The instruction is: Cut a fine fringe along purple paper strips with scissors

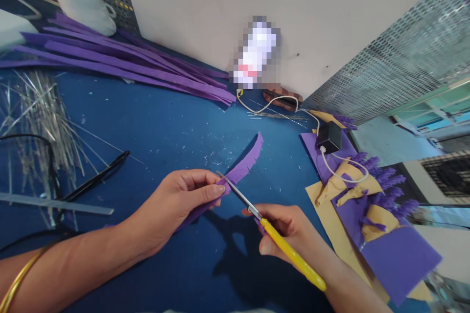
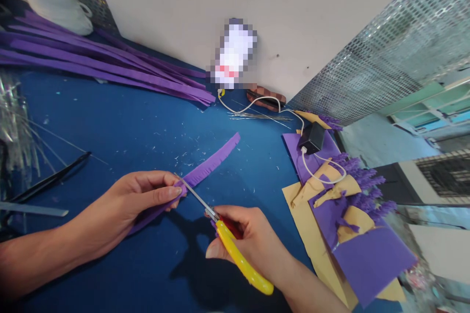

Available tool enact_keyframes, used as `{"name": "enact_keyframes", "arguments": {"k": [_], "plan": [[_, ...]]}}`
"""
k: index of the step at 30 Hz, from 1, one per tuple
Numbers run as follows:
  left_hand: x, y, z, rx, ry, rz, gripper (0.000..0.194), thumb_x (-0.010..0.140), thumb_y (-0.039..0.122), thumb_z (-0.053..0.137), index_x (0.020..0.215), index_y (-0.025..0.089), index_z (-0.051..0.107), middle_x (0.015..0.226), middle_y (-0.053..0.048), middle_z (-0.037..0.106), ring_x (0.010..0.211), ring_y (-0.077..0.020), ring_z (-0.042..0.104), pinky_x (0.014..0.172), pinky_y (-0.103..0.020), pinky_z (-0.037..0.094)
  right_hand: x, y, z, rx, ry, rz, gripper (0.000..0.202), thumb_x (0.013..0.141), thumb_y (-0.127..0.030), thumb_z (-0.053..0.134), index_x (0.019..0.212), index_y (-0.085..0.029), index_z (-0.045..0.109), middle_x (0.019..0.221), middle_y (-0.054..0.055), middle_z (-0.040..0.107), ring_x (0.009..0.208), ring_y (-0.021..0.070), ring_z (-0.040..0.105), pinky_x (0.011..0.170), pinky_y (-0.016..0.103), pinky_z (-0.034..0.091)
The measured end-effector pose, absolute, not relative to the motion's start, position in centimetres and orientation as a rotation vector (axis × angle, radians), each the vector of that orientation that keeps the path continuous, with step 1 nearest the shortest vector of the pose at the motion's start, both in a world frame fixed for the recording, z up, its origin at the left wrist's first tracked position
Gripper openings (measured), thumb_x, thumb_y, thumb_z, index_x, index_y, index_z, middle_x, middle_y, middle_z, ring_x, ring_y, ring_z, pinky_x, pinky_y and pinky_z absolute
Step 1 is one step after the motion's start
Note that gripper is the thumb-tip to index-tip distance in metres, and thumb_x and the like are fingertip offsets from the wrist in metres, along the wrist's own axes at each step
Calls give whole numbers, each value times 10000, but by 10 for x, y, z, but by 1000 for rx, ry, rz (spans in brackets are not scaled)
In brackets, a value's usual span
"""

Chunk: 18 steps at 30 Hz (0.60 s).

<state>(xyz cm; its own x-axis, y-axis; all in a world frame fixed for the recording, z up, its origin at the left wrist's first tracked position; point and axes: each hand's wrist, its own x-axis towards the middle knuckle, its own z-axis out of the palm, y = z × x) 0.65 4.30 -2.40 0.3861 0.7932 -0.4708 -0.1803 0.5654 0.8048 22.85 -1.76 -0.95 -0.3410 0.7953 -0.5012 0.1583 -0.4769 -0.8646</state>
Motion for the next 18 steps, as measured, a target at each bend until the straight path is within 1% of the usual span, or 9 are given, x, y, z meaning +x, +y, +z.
{"name": "enact_keyframes", "arguments": {"k": [3,6,8,10,14,18], "plan": [[7,42,-25,732,1011,706,186,644,354,838,640,192,748,607,18,653,570,-79,521,523,-155,372,225,-18,-8,-1554,-1314,1750,377,651,-412,888,858,-158,702,660,-67,386,585,80,310,522,206,289],[7,40,-26,749,1028,738,171,637,345,838,658,193,762,611,16,660,582,-82,533,537,-157,386,223,-19,-6,-1724,-1463,1508,462,613,-379,903,1003,-190,741,751,-39,495,621,103,387,552,221,349],[7,39,-27,762,1037,759,167,642,342,833,654,190,763,607,14,661,592,-85,542,552,-158,399,223,-21,-5,-1763,-1556,1414,515,637,-367,882,1109,-224,735,843,-13,571,665,127,451,586,239,394],[6,39,-28,768,1042,784,165,649,340,828,652,188,764,605,12,662,601,-87,550,568,-158,412,224,-22,-4,-1771,-1628,1370,519,672,-361,858,1162,-257,723,887,-4,600,692,142,489,600,245,417],[6,39,-32,762,1037,828,141,654,322,823,671,191,774,635,6,680,626,-92,569,593,-161,431,226,-23,-5,-1825,-1725,1257,527,683,-386,855,1184,-306,711,861,-17,596,677,145,507,580,244,422],[8,39,-32,756,1040,824,140,649,320,825,667,190,777,627,3,680,622,-93,570,586,-160,435,226,-24,-7,-1848,-1781,1179,517,689,-396,852,1179,-314,708,872,-13,615,688,154,529,597,255,434]]}}
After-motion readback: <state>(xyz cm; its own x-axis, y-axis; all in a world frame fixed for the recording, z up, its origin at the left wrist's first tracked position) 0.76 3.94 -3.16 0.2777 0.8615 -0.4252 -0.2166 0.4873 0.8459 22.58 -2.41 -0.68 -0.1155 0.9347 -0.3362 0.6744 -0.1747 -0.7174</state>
